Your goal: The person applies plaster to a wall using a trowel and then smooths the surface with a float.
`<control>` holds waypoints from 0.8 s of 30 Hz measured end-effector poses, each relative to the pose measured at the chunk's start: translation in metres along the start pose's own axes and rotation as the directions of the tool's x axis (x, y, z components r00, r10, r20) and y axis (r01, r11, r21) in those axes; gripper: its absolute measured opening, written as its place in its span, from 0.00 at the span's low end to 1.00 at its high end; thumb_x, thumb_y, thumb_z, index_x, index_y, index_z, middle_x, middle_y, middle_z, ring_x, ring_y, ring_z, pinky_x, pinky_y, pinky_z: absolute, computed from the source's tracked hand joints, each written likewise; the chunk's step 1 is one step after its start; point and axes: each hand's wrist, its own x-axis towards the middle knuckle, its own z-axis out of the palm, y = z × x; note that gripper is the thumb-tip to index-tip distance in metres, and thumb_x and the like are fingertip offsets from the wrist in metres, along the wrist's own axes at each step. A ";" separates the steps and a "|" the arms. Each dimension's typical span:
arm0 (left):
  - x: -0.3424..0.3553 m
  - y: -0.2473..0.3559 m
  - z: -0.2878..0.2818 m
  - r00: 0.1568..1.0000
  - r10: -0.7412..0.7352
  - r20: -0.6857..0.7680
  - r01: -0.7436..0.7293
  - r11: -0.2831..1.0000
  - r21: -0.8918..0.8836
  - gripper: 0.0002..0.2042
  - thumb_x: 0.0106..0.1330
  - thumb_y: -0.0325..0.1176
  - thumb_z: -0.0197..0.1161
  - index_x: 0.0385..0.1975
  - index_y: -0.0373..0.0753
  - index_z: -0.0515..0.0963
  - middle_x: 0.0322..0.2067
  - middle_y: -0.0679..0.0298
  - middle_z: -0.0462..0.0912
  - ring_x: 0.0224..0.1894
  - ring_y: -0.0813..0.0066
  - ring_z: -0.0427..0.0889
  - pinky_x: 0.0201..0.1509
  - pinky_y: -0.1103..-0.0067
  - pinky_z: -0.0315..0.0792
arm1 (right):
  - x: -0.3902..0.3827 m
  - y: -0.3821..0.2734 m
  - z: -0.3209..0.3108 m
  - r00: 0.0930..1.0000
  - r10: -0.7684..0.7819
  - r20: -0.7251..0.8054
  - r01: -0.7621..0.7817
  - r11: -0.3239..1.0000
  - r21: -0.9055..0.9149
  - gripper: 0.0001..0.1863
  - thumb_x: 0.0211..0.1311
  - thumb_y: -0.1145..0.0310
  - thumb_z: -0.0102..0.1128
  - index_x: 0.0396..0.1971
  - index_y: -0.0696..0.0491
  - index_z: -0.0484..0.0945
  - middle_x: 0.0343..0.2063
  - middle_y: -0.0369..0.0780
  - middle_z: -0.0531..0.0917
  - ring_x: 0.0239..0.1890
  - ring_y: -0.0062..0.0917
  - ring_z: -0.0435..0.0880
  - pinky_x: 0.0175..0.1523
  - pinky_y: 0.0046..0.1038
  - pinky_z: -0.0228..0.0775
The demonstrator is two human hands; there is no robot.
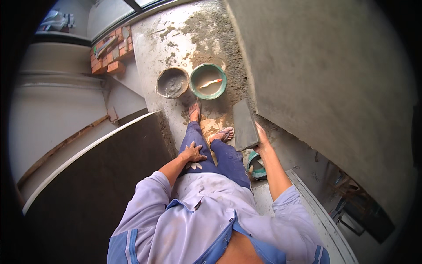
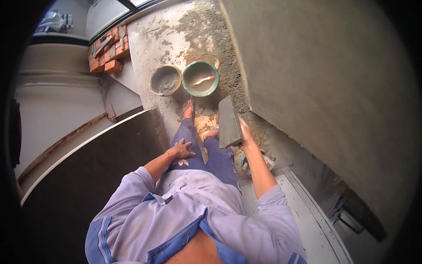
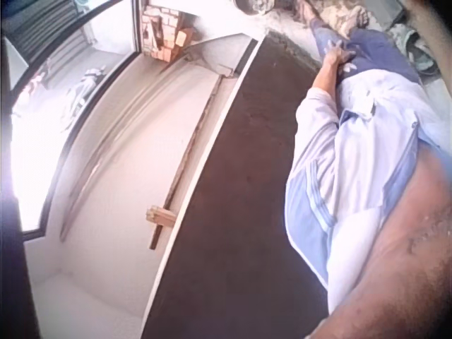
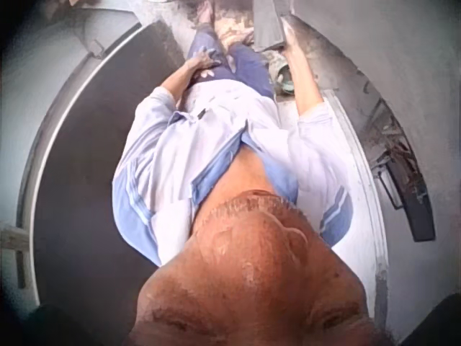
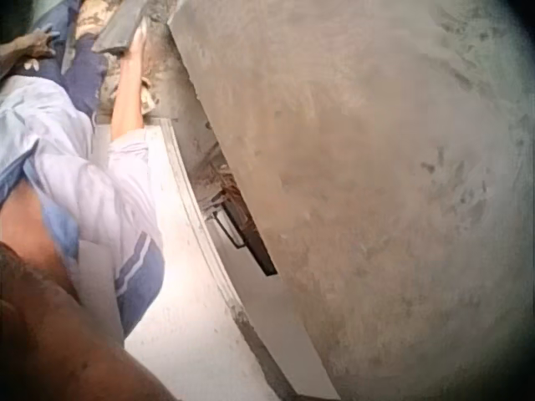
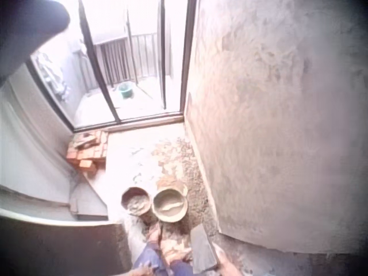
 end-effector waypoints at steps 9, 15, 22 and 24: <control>-0.006 -0.013 -0.024 0.939 -0.273 -0.210 0.176 0.904 -0.390 0.38 0.58 0.50 0.70 0.69 0.51 0.66 0.74 0.52 0.52 0.73 0.34 0.52 0.72 0.50 0.60 | 0.296 0.060 0.089 0.985 0.030 0.167 0.085 0.766 -0.637 0.24 0.73 0.60 0.56 0.62 0.58 0.73 0.51 0.39 0.83 0.47 0.18 0.81 0.52 0.23 0.72; 0.013 -0.035 -0.032 0.864 -0.291 -0.410 0.089 0.891 -0.446 0.28 0.58 0.42 0.68 0.61 0.43 0.75 0.69 0.52 0.63 0.74 0.47 0.55 0.74 0.55 0.53 | 0.462 0.090 0.179 0.954 0.080 0.290 0.229 0.431 -0.873 0.20 0.62 0.59 0.67 0.49 0.56 0.85 0.43 0.42 0.89 0.44 0.24 0.85 0.52 0.27 0.74; 0.013 -0.051 -0.035 0.838 -0.371 -0.400 0.080 0.809 -0.582 0.29 0.57 0.39 0.69 0.61 0.43 0.75 0.68 0.52 0.65 0.73 0.46 0.57 0.74 0.57 0.54 | 0.616 0.170 0.219 0.920 0.337 0.201 0.209 0.014 -0.978 0.16 0.66 0.60 0.63 0.50 0.49 0.86 0.36 0.38 0.90 0.25 0.22 0.80 0.32 0.29 0.73; 0.013 -0.055 -0.043 0.848 -0.363 -0.387 0.069 0.799 -0.597 0.29 0.57 0.39 0.69 0.61 0.44 0.76 0.68 0.52 0.66 0.73 0.47 0.58 0.74 0.57 0.54 | 0.654 0.189 0.200 0.877 0.314 0.363 0.395 -0.040 -0.918 0.18 0.62 0.50 0.62 0.44 0.46 0.87 0.27 0.43 0.87 0.26 0.31 0.83 0.37 0.34 0.74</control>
